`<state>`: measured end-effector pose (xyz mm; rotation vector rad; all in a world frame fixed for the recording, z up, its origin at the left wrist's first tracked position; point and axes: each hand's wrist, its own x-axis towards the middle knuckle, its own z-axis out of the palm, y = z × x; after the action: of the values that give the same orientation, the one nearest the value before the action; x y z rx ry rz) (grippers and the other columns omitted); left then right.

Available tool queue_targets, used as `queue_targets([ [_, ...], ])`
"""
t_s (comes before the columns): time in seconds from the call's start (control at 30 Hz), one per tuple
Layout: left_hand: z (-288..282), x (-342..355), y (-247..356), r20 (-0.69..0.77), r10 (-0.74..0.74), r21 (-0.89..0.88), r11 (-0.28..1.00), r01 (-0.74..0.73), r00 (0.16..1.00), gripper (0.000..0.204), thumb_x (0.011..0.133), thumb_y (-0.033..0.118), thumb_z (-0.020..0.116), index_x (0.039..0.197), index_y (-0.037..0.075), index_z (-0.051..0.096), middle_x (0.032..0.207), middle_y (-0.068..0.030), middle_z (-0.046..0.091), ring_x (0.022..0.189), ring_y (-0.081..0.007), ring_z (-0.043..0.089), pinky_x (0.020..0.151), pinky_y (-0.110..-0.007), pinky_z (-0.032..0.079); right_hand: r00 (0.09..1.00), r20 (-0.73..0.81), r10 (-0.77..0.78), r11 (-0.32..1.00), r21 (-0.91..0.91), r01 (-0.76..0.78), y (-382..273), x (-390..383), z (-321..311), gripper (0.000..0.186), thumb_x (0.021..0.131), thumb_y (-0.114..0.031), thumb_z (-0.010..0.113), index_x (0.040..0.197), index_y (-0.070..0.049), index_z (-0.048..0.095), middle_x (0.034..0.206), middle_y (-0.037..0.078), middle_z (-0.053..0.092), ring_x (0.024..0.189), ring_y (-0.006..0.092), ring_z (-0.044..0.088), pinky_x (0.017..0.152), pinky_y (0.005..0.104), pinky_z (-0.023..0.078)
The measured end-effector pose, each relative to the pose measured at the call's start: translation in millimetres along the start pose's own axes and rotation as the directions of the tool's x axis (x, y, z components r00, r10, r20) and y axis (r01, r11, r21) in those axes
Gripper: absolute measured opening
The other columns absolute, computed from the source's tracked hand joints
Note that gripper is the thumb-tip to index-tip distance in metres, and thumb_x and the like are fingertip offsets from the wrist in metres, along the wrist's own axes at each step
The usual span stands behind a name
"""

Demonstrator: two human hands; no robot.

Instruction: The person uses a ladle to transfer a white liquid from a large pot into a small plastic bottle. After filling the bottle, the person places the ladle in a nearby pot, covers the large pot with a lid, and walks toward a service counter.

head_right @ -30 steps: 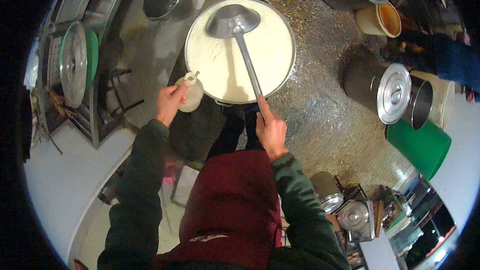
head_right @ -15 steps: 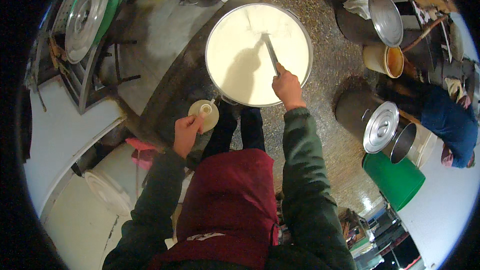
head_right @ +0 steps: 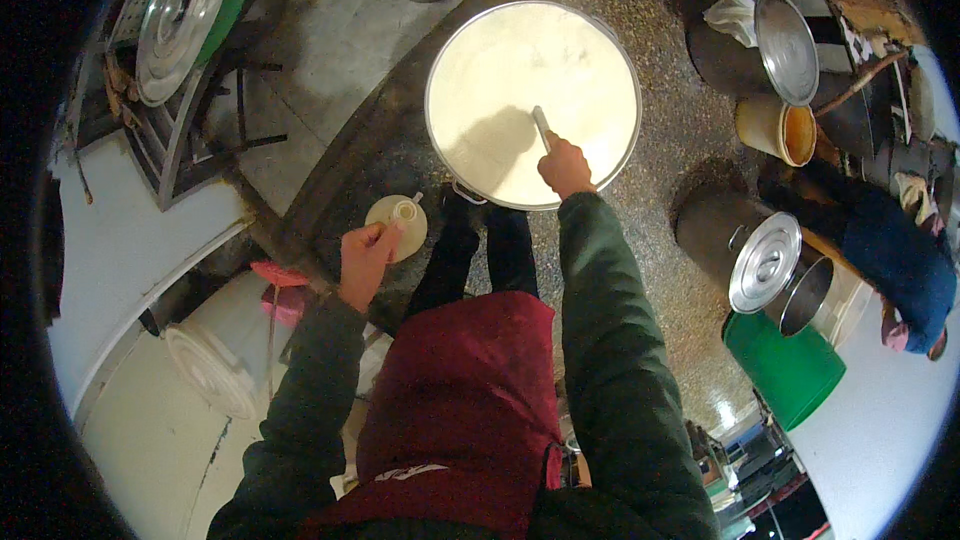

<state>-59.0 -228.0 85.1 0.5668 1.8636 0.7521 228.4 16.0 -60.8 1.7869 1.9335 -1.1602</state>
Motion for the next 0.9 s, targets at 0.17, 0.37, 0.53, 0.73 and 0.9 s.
queue_targets([
  [0.17,7,29,22,0.05,0.071,0.105,0.992,-0.076,0.996,0.048,0.103,0.031,0.077,0.075,-0.007,0.069,0.059,-0.0045,0.057,0.061,-0.0061,0.05,0.055,-0.033,0.04,0.996,-0.054,-0.07,0.997,0.017,0.071,21,-50,39,0.068,0.09,-0.01,0.064,0.157,-0.017,0.06,0.117,0.03,0.077,0.109,0.0496,0.074,0.098,0.0595,0.06],
  [0.37,38,86,59,0.159,-0.009,0.293,0.955,-0.039,0.987,0.063,0.097,0.049,0.081,0.069,-0.006,0.067,0.056,-0.0092,0.054,0.057,-0.0129,0.048,0.056,-0.041,0.041,0.997,-0.06,0.042,0.976,0.217,-0.028,42,-155,69,0.065,0.096,-0.016,0.071,0.16,-0.019,0.058,0.131,0.028,0.073,0.117,0.0502,0.072,0.102,0.0553,0.059],
  [0.53,81,140,83,0.303,-0.138,0.594,0.801,-0.074,0.943,0.065,0.09,0.06,0.08,0.068,-0.001,0.073,0.066,-0.013,0.069,0.064,-0.0294,0.067,0.065,-0.047,0.05,0.992,-0.077,0.099,0.907,0.418,-0.058,56,-244,80,0.065,0.096,-0.007,0.074,0.159,-0.015,0.06,0.138,0.025,0.071,0.125,0.0459,0.069,0.104,0.0479,0.06],
  [0.73,135,178,91,0.289,-0.135,0.856,0.48,-0.193,0.948,0.065,0.087,0.059,0.079,0.111,-0.001,0.083,0.119,-0.0251,0.08,0.113,-0.0438,0.077,0.096,-0.051,0.059,0.96,-0.265,0.088,0.86,0.506,0.061,61,-324,87,0.068,0.095,-0.006,0.078,0.159,-0.023,0.062,0.103,0.027,0.076,0.095,0.0508,0.073,0.081,0.0537,0.06],
  [0.9,139,197,103,0.283,0.056,0.853,0.442,-0.278,0.957,0.073,0.086,0.065,0.079,0.092,-0.008,0.08,0.097,-0.0288,0.079,0.097,-0.0443,0.078,0.085,-0.052,0.058,0.942,-0.328,0.078,0.876,0.473,0.092,60,-357,79,0.066,0.096,-0.006,0.078,0.158,-0.024,0.064,0.098,0.022,0.074,0.083,0.0453,0.073,0.075,0.0511,0.06],
])
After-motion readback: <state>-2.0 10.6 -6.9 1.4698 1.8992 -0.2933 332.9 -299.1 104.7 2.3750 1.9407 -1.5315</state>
